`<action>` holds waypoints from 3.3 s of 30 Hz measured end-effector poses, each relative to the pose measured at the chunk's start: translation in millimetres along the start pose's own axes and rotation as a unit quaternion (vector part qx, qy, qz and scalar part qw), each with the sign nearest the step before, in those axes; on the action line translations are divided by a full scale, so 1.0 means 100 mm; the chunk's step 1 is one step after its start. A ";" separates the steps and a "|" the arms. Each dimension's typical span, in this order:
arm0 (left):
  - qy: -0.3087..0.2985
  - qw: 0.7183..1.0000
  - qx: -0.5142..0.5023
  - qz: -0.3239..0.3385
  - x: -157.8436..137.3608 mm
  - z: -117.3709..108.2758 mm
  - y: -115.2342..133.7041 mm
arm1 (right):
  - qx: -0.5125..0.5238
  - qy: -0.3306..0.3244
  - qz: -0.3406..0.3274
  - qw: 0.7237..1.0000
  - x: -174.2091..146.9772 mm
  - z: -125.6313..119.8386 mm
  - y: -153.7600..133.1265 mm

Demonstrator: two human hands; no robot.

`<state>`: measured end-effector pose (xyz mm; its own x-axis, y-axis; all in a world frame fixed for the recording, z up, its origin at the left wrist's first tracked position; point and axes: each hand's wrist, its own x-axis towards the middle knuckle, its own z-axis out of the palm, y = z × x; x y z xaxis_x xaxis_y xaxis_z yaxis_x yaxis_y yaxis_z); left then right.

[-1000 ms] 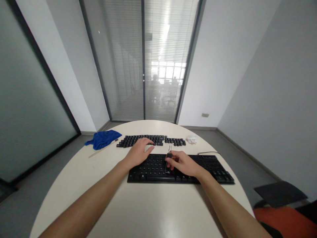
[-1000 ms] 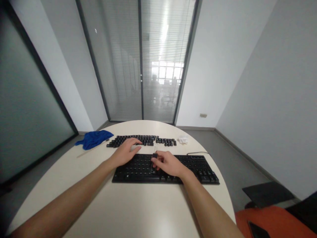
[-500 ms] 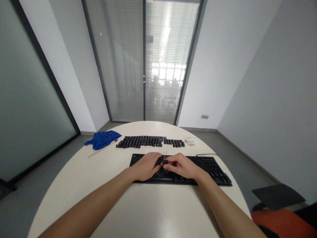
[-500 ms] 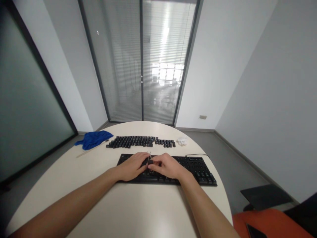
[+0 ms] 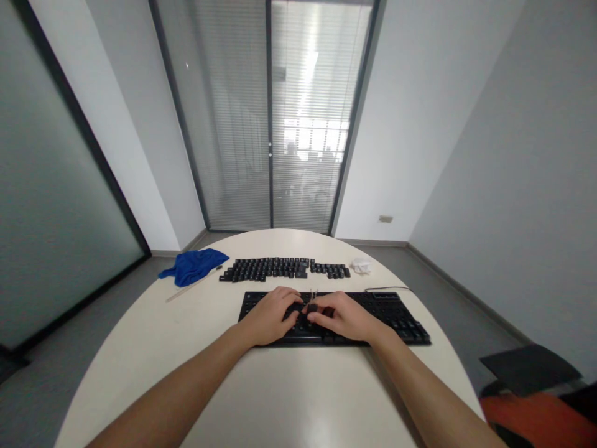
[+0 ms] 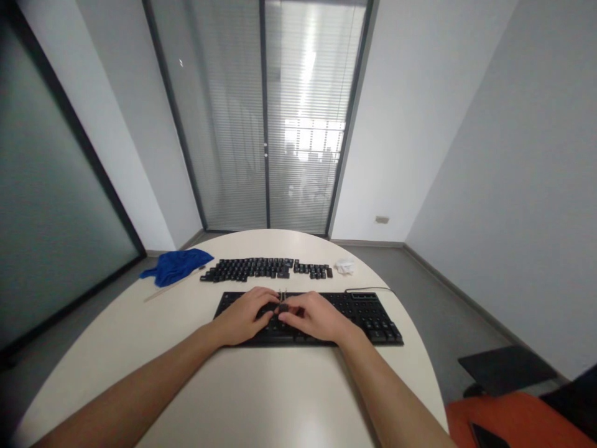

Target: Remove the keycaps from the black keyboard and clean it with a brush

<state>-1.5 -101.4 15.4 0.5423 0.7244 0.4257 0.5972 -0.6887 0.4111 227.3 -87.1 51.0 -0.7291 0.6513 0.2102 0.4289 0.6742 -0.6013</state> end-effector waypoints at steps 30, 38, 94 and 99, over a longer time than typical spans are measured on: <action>-0.038 0.999 -0.019 0.021 0.01 -0.04 0.05 | 0.062 0.036 0.045 0.996 0.04 0.10 0.20; -0.037 0.999 -0.032 0.011 0.02 -0.05 0.07 | 0.099 0.063 0.051 0.992 0.05 0.14 0.22; 0.124 0.991 -0.006 -0.052 0.36 -0.48 0.00 | 0.050 0.168 0.116 0.978 0.14 0.23 0.25; 0.128 0.984 0.080 -0.095 0.39 -0.50 -0.40 | 0.048 0.164 0.120 0.978 0.15 0.26 0.25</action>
<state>-33.4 -47.0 55.8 0.2571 0.7933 0.5518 0.7695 -0.5135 0.3796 213.3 -69.8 19.0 -0.3967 0.8739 0.2809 0.5024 0.4628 -0.7303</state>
